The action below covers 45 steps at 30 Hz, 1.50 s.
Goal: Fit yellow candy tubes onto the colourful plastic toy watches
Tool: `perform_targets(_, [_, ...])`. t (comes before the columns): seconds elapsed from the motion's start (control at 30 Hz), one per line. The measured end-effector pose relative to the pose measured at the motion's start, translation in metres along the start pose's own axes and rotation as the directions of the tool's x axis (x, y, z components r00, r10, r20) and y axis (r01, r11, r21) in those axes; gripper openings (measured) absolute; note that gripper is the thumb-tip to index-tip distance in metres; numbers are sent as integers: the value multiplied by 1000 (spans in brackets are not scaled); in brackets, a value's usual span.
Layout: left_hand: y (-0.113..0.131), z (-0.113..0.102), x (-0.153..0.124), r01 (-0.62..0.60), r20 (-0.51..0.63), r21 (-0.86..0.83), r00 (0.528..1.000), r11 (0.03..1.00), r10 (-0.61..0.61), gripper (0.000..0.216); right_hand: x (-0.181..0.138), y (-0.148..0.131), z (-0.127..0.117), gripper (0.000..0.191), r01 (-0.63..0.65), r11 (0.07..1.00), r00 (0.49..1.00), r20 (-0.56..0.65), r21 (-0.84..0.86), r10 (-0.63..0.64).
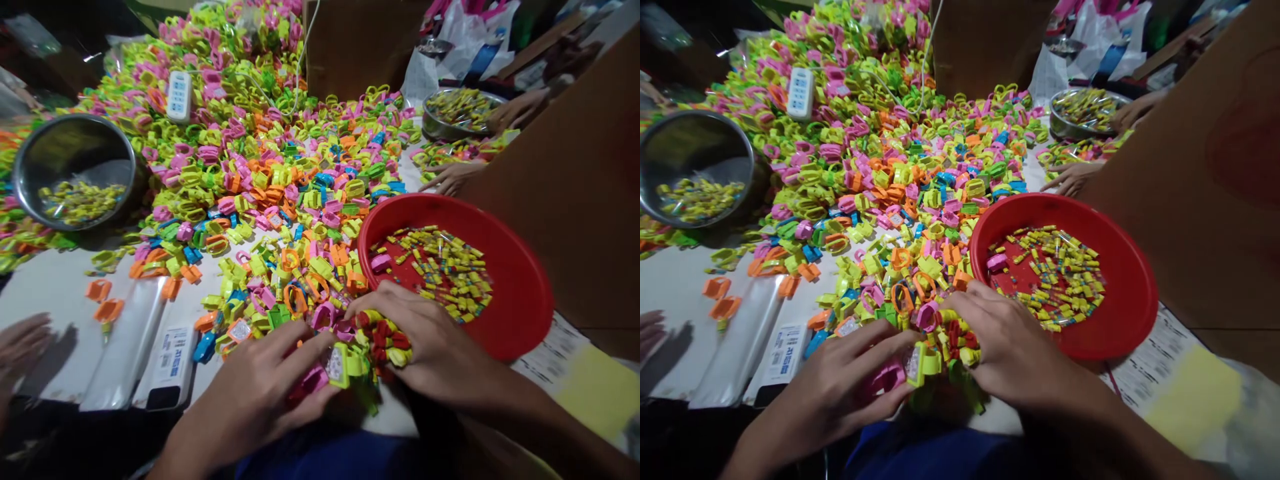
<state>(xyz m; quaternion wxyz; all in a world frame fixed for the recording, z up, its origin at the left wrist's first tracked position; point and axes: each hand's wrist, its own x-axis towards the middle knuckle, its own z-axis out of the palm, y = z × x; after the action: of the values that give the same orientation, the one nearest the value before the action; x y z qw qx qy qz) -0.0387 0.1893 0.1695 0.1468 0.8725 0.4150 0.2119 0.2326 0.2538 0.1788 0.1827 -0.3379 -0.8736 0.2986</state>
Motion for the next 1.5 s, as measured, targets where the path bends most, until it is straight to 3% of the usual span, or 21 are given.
perform_targets(0.13, [-11,0,-7,116,8,-24,993,993,-116,37,-9,2,1,40,-188,954,980,-16,234,197])
perform_targets(0.27, [-14,-5,-4,158,8,-34,988,987,-157,33,-13,-5,4,37,-212,903,976,43,374,212])
perform_targets(0.53, [-8,0,3,109,50,11,993,994,-109,42,-3,-14,-1,36,-164,914,984,126,370,125])
perform_targets(0.9, [-6,-2,4,114,113,-66,988,991,-106,37,-7,-10,-4,29,-106,953,987,149,282,65])
perform_targets(1.13, [-2,-5,4,108,161,-80,982,991,-94,29,-10,-10,0,38,-38,972,990,144,233,4])
perform_targets(1.27, [-4,-5,3,126,197,-122,975,984,-100,33,-15,-10,0,30,-60,974,989,142,218,29])
perform_targets(1.4, [-5,-5,5,139,213,-139,971,980,-108,35,-21,-8,5,40,-43,976,994,107,212,21])
perform_targets(1.5, [-4,-8,8,155,242,-161,964,975,-113,33,-24,-8,9,37,-30,978,995,98,205,10])
